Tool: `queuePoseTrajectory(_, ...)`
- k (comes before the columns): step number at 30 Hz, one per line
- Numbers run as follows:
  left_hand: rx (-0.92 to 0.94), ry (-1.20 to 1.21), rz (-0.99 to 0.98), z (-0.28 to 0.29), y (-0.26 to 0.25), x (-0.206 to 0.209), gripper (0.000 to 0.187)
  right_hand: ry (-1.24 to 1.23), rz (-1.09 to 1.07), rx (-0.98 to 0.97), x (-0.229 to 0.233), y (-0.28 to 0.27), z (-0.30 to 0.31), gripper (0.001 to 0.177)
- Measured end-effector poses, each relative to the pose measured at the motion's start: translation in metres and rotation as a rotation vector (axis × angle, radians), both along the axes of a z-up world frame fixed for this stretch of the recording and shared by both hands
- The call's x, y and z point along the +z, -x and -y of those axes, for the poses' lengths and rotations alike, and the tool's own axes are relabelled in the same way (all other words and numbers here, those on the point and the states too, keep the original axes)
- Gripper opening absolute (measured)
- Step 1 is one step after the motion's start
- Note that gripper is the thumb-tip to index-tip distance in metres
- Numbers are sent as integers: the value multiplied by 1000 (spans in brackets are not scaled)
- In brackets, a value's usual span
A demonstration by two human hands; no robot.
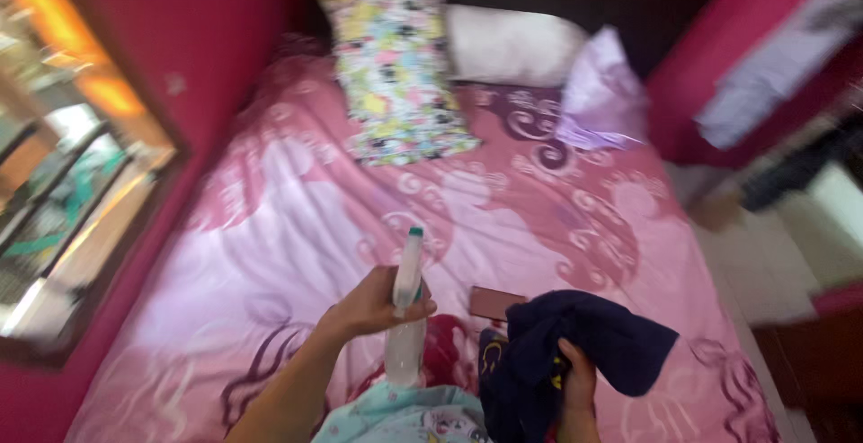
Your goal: The person walks into a bedroom holding a spray bottle and a cloth. They approach a window with horizontal glass slats and proceed to spray and wipe the glass surfaces to clean them.
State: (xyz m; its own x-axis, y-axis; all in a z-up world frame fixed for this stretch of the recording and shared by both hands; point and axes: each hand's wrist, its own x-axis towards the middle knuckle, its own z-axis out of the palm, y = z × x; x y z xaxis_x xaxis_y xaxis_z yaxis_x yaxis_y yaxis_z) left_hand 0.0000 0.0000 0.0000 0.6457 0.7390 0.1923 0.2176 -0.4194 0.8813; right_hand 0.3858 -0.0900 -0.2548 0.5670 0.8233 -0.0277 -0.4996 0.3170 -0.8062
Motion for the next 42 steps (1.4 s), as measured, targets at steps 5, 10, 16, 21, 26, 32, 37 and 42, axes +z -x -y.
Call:
queuePoseTrajectory(5, -55, 79, -266, -4, -62, -8, 37, -70, 22, -345, -17, -79, 70, 32)
queuePoseTrajectory(10, -132, 135, 40, -8, -155, -48, 30, -183, -63, -586, -25, -152, 149, 33)
queuePoseTrajectory(16, -192, 269, 404, 10, -294, -77, 23, -126, -57, -647, -34, -288, 239, 20)
queuePoseTrajectory(21, -412, 132, 236, 61, -429, -1, 27, 28, -174, -630, -23, -370, 332, 25)
queuePoseTrajectory(26, -554, -59, -179, 109, -534, 69, 26, 38, -235, -424, 12, -433, 396, 45)
queuePoseTrajectory(32, -636, -7, -109, 124, -601, 74, 22, 255, 52, -441, 35, -454, 448, 46)
queuePoseTrajectory(37, -601, 220, -40, 96, -647, 57, 19, -51, -170, -897, 38, -443, 405, 38)
queuePoseTrajectory(42, -564, 113, 68, 10, -707, 61, 20, 21, -206, -887, 36, -500, 328, 31)
